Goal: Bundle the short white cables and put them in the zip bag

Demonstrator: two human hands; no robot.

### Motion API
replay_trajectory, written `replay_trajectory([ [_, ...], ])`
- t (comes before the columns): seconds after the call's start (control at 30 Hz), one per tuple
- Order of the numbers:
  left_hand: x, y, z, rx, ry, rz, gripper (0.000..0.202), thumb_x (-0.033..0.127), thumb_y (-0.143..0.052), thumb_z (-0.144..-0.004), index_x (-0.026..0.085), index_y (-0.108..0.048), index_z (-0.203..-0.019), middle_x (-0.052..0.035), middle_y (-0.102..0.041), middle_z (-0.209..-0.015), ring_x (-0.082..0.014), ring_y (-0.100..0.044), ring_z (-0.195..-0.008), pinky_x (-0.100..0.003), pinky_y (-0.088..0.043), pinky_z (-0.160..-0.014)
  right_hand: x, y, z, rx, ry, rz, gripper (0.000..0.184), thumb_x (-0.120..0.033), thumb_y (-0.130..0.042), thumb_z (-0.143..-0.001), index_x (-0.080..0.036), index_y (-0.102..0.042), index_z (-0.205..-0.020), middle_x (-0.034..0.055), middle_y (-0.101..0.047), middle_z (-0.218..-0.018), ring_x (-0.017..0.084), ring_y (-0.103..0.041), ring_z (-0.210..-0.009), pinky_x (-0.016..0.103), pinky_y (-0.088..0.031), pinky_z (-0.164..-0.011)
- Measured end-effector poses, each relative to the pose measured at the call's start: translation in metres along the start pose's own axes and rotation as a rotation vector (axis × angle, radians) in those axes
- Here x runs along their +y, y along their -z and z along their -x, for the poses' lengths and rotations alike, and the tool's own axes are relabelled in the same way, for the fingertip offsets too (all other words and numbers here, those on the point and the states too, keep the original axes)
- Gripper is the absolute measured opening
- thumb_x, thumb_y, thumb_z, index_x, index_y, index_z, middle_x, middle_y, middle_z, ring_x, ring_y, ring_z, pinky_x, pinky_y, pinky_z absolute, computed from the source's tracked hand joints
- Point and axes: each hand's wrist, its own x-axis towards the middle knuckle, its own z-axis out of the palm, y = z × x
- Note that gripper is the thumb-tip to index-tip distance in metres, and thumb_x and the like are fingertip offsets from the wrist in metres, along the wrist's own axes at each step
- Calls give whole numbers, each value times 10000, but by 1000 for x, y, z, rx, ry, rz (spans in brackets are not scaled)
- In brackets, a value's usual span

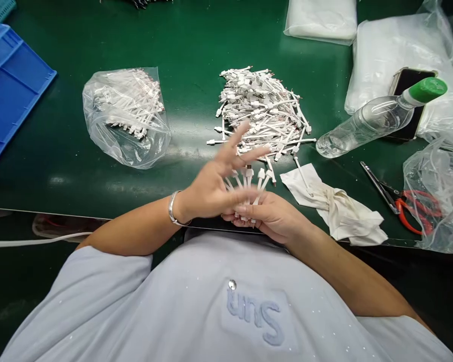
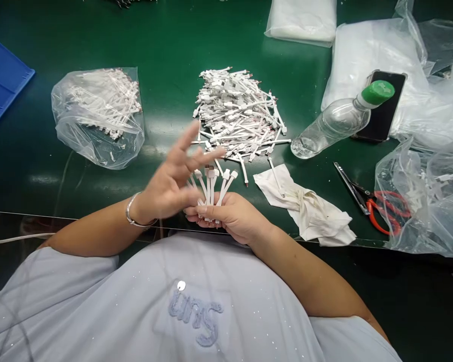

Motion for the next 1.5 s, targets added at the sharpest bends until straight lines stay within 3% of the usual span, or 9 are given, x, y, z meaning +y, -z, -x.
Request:
replay_trajectory([
  [0.07,3,7,-5,274,50,47,668,397,-533,-897,237,-250,-1481,-78,-522,-1381,-252,-390,-1377,-406,-295,-1117,3,0,1,36,-23,14,262,-228,-835,-645,-143,-726,-868,61,-750,-856,148,-705,-804,221,-528,-712],
  [0.13,6,14,-11,398,241,159,557,361,-491,-927,207,-311,-1430,-96,-573,-1308,-218,-501,-1286,-382,-350,-1086,5,0,1,57,-17,24,281,-227,-835,-641,-149,-726,-888,67,-754,-876,156,-708,-821,235,-527,-731],
  [0.23,8,17,-19,285,596,340,392,348,-492,-930,163,-457,-1274,-127,-645,-1156,-201,-648,-1044,-367,-467,-944,7,1,1,69,1,52,281,-234,-830,-643,-150,-721,-888,70,-754,-876,153,-703,-800,239,-516,-712],
  [0.33,6,15,-20,167,756,408,260,307,-497,-931,142,-530,-1129,-126,-673,-1050,-165,-671,-882,-311,-498,-822,9,3,0,75,13,80,271,-243,-823,-648,-148,-711,-876,62,-747,-842,132,-688,-749,219,-498,-658],
  [0.5,2,17,-18,232,674,155,332,413,-556,-897,177,-563,-1131,-93,-652,-1123,-128,-636,-891,-219,-475,-722,11,7,1,61,36,135,259,-266,-801,-689,-154,-703,-901,40,-734,-832,93,-669,-722,193,-503,-657],
  [0.6,1,21,-18,168,684,-17,347,449,-547,-889,163,-601,-1078,-66,-670,-970,-120,-630,-738,-222,-472,-627,11,7,1,48,36,123,271,-271,-807,-682,-151,-699,-900,36,-729,-818,92,-672,-702,184,-517,-638],
  [0.77,-1,24,-18,-29,680,47,395,484,-640,-808,120,-632,-960,-23,-635,-705,-111,-599,-563,-230,-473,-538,11,8,1,31,-56,2,320,-253,-834,-628,-147,-689,-892,34,-720,-784,105,-680,-654,180,-537,-589],
  [1.03,5,23,-17,-153,630,-52,424,513,-732,-711,131,-558,-776,4,-631,-689,-81,-586,-572,-196,-458,-532,17,8,0,47,8,119,281,-234,-808,-670,-145,-697,-912,35,-722,-816,93,-680,-684,175,-545,-624],
  [1.5,13,18,-14,-178,624,-35,298,381,-698,-763,127,-610,-893,2,-626,-704,-80,-552,-600,-214,-441,-577,19,11,0,-35,43,188,300,-285,-766,-733,-148,-687,-988,36,-717,-875,88,-661,-735,200,-531,-681],
])
